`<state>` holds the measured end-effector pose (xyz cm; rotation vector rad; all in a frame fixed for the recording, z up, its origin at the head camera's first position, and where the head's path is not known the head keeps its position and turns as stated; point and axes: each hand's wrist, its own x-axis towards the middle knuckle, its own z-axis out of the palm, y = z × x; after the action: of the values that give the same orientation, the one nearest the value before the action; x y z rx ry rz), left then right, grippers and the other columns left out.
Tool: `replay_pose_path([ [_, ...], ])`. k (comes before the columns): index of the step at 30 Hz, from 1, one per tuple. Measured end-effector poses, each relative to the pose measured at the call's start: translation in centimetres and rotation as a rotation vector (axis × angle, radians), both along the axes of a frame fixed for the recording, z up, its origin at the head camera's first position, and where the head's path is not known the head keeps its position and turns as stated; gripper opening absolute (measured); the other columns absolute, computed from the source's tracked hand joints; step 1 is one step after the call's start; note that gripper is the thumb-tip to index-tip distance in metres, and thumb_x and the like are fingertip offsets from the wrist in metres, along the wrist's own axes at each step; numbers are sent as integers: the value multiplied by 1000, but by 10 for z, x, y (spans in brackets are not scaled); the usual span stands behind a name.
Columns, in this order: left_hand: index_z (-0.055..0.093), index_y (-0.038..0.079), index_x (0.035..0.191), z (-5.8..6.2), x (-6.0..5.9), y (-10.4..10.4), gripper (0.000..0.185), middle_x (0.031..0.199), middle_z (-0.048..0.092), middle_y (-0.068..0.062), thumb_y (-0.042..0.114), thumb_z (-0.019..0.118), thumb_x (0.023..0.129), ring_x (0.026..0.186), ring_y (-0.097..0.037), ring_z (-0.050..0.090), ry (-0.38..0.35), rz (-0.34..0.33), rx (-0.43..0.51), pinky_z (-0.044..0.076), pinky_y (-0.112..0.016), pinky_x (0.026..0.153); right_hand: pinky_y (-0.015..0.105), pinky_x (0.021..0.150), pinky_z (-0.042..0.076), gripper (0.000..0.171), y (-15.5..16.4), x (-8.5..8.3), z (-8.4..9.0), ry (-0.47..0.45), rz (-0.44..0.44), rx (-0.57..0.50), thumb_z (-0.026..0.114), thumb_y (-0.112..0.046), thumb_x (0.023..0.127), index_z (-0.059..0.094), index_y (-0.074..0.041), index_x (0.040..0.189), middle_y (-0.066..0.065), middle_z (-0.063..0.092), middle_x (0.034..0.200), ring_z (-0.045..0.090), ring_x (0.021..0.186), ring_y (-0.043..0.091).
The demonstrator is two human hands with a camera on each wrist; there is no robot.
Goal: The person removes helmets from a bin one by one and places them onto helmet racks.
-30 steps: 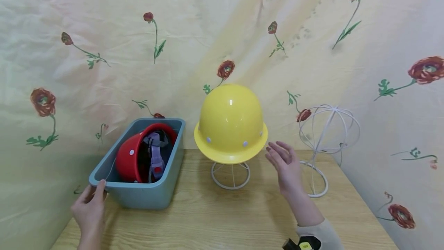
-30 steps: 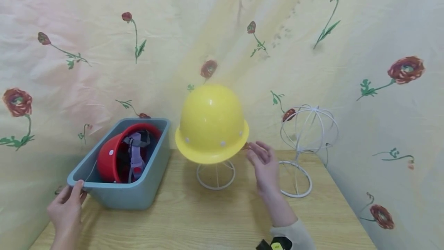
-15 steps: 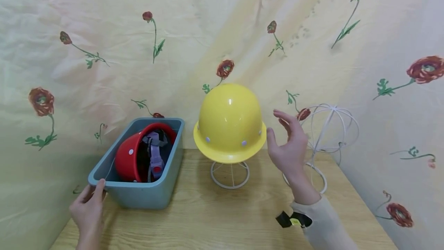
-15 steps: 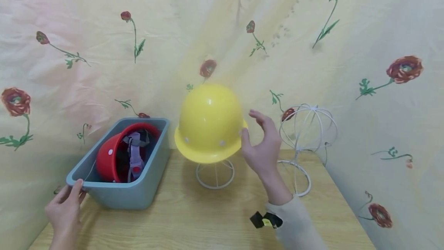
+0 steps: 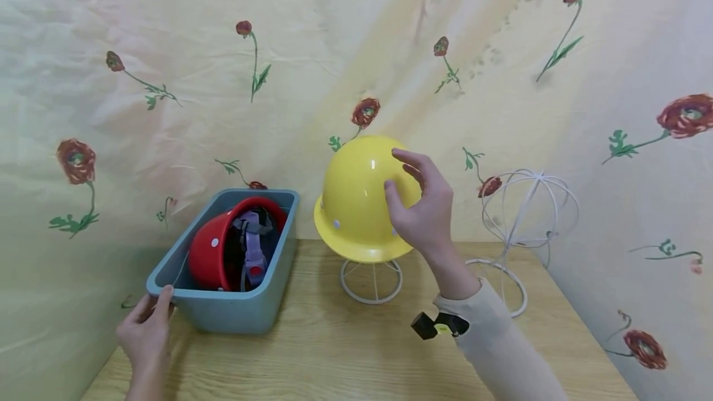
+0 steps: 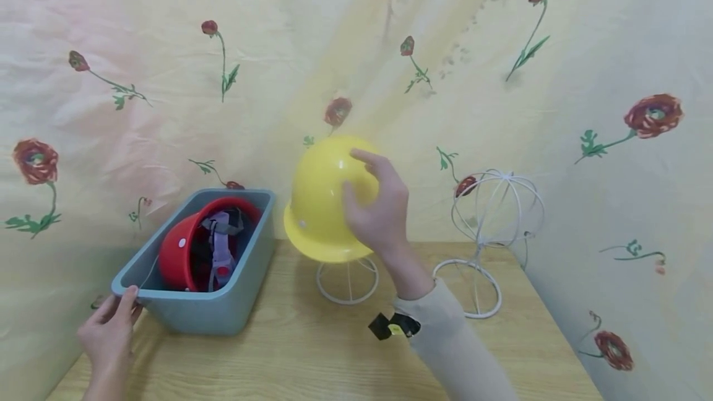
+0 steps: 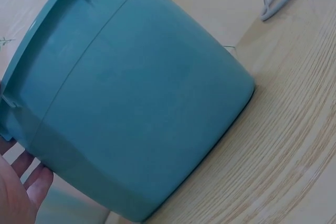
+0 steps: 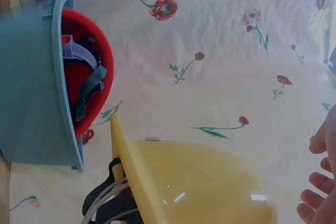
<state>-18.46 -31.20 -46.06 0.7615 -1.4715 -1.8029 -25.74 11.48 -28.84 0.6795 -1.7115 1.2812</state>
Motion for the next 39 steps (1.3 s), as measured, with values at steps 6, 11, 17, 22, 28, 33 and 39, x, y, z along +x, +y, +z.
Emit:
replay_pose_path([
  [6, 64, 7, 128, 1, 0, 1, 56, 71, 68, 24, 24, 85, 78, 64, 10, 65, 18, 0, 19, 55, -6, 61, 45, 104, 55, 42, -9, -3, 3, 15, 18, 45, 70, -2, 83, 66, -7, 124, 16, 70, 124, 65, 121, 23],
  [11, 63, 8, 129, 2, 1, -1, 58, 70, 69, 22, 21, 86, 77, 62, 9, 67, 29, -13, 60, 56, -8, 60, 39, 105, 55, 48, -25, 1, 9, 67, 74, 122, 72, -10, 82, 65, -9, 129, 10, 71, 127, 66, 121, 22],
  [17, 65, 9, 126, 2, 1, -2, 55, 70, 69, 21, 20, 86, 77, 62, 8, 67, 41, -3, 56, 57, -8, 60, 30, 108, 53, 51, -46, 9, 13, 111, 175, 223, 72, -12, 83, 62, -9, 133, 7, 69, 132, 63, 128, 17],
  [22, 64, 9, 127, 0, -1, -1, 55, 70, 69, 22, 21, 85, 78, 63, 9, 67, 39, -11, 47, 56, -8, 61, 29, 107, 54, 50, -58, 13, 9, 90, 213, 269, 72, -14, 84, 62, -8, 133, 8, 68, 133, 62, 128, 15],
  [28, 64, 10, 127, 0, 1, -4, 56, 69, 68, 20, 21, 86, 77, 62, 8, 67, 16, -19, 69, 57, -8, 60, 28, 109, 52, 49, -75, 16, 2, 37, 266, 319, 72, -15, 85, 62, -6, 133, 8, 68, 132, 62, 129, 15],
  [33, 66, 11, 125, 0, 2, -5, 52, 69, 69, 20, 19, 86, 77, 62, 8, 67, 39, -13, 68, 57, -9, 60, 23, 107, 52, 48, -88, 20, -5, 6, 301, 344, 73, -15, 86, 63, -6, 131, 8, 69, 131, 63, 128, 15],
  [39, 69, 12, 121, 0, 0, 0, 47, 68, 69, 20, 19, 86, 77, 61, 8, 67, 57, -5, 44, 57, -8, 60, 19, 104, 52, 45, -100, 23, -20, -67, 346, 368, 71, -15, 89, 63, -9, 133, 5, 68, 134, 62, 128, 12],
])
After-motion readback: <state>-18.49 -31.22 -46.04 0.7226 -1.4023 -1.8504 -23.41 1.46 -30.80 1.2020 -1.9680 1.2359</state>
